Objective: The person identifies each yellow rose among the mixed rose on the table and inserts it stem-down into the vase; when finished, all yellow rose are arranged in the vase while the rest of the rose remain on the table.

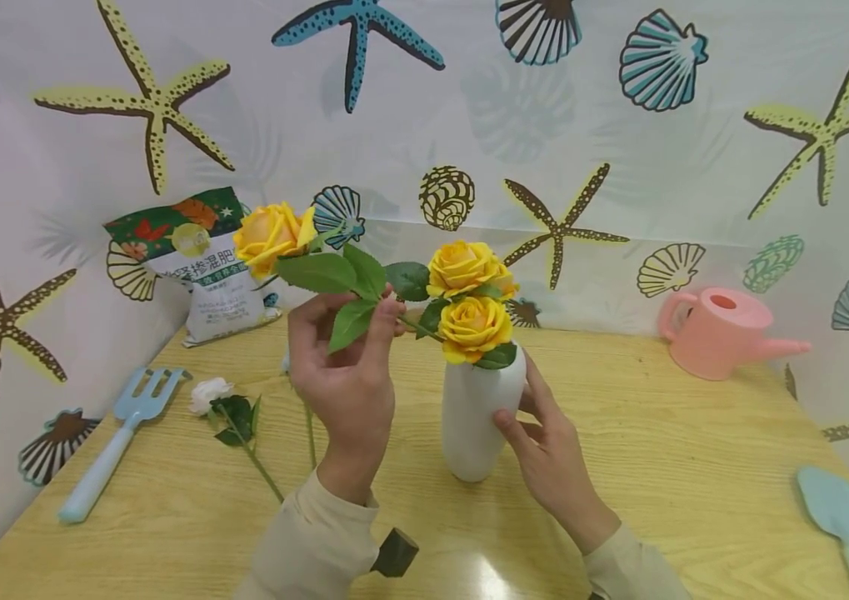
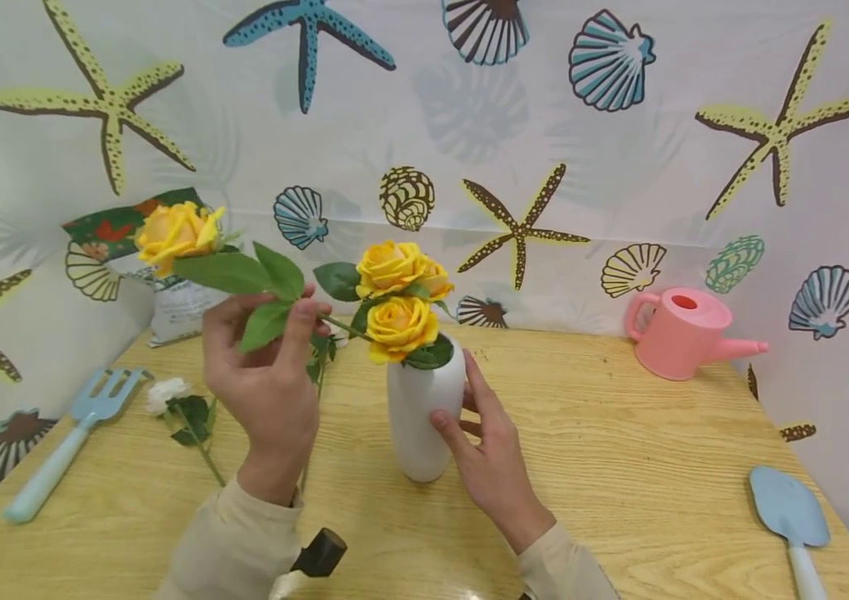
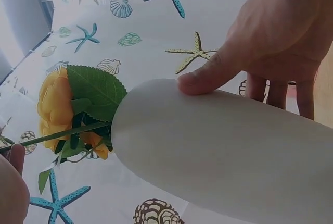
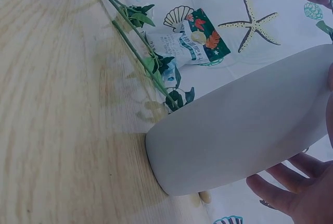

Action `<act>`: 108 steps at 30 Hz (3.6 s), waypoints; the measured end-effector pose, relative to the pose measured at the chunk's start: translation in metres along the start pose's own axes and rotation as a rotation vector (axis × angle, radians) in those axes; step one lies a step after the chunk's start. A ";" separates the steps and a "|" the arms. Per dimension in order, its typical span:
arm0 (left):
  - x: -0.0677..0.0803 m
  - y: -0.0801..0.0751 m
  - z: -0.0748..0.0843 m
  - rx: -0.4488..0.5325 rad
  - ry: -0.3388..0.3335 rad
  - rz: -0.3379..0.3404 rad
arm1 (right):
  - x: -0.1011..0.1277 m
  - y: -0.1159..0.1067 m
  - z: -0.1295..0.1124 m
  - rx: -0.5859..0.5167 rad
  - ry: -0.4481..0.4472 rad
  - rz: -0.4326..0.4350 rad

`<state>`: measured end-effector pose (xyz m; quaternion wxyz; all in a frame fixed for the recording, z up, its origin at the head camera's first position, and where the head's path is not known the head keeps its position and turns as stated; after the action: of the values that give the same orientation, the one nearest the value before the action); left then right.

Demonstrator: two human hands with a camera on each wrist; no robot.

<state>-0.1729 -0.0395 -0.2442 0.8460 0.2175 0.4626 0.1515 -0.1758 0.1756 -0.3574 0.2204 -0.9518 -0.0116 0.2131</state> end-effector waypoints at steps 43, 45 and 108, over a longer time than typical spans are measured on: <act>0.002 0.007 -0.019 0.032 -0.254 -0.148 | 0.000 0.000 0.001 0.004 -0.002 -0.002; 0.000 0.007 -0.018 0.059 -0.276 -0.121 | 0.000 0.000 0.001 0.000 0.000 -0.003; 0.012 0.021 -0.038 -0.205 -0.302 -0.314 | 0.000 -0.004 0.004 0.026 0.028 0.001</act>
<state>-0.1996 -0.0070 -0.2599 0.9365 0.0762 0.3410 0.0300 -0.1773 0.1809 -0.3589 0.2330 -0.9517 -0.0051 0.2001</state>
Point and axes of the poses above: each hand's wrist, its own x-axis away from the middle knuckle, its own y-axis out of the palm, z = x × y, the point moved 6 cm from there along -x, towards the middle knuckle, and after that the axes turned 3 degrees about -z, right-handed, at the moved point
